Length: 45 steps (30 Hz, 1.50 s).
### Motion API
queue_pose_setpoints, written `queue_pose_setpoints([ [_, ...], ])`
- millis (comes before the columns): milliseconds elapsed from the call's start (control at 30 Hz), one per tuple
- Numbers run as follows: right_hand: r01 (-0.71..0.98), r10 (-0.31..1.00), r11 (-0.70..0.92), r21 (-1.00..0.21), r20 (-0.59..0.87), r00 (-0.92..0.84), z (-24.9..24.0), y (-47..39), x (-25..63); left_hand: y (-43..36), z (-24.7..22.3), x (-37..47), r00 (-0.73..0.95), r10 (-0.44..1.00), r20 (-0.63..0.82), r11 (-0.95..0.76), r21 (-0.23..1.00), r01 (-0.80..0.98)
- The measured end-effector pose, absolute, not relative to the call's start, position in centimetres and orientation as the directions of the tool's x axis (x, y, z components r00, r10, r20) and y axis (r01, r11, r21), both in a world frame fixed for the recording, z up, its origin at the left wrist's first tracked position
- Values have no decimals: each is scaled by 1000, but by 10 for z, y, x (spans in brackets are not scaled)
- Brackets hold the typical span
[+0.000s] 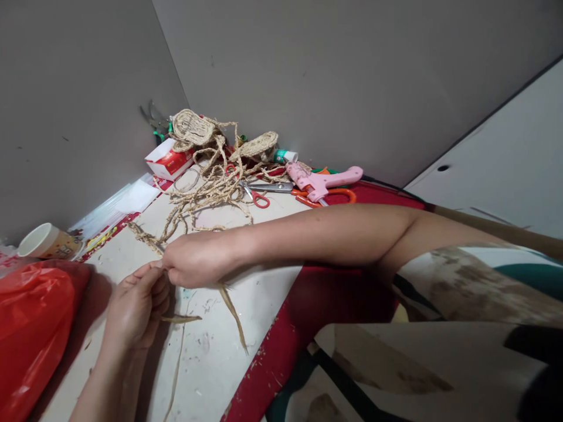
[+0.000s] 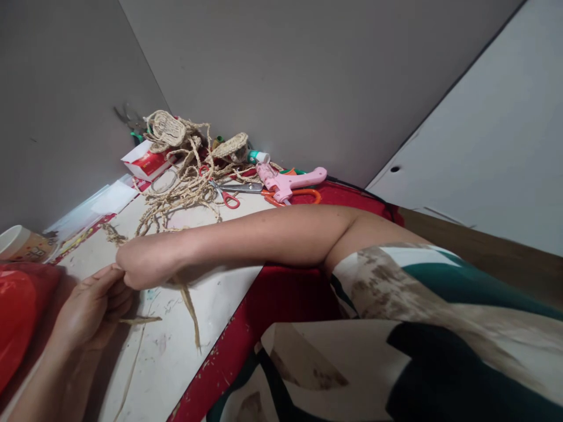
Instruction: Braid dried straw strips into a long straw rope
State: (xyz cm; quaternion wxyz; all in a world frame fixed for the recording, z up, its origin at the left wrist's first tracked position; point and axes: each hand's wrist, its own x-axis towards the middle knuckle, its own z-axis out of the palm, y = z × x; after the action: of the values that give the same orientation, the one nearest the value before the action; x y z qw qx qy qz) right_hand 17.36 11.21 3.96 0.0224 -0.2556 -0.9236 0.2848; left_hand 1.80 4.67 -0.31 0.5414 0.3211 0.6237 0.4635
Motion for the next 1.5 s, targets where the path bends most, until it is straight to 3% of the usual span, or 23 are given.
queue_pose_setpoints([
  [133,445,442,784,-433,-114,-890,32,100,172,45,-2,27,-226,897,-379,355,924,-140],
  [300,343,309,849,-402,-148,-939,42,101,181,44,0,29,-216,896,-389,368,921,-130],
  [433,409,472,762,-502,-2,-882,56,120,187,43,3,25,-203,913,-353,327,933,-150],
  [533,417,608,611,-673,61,-791,46,130,180,44,3,23,-168,916,-365,343,928,-148],
  [633,343,522,234,-910,-180,-834,26,133,169,46,1,22,-149,919,-366,349,928,-127],
  [700,347,460,50,-937,-287,-840,16,133,164,46,1,23,-145,919,-365,351,929,-113],
  [733,354,451,33,-935,-302,-840,13,135,164,47,1,23,-144,918,-369,356,928,-106],
  [967,405,371,241,-882,-302,-878,10,152,166,48,0,20,-93,922,-377,381,924,31],
  [1267,373,410,-17,-927,-347,-843,10,147,166,43,4,12,-154,914,-375,400,896,192],
  [1500,375,491,24,-927,-316,-812,11,142,165,45,4,4,-239,934,-267,347,838,421],
])
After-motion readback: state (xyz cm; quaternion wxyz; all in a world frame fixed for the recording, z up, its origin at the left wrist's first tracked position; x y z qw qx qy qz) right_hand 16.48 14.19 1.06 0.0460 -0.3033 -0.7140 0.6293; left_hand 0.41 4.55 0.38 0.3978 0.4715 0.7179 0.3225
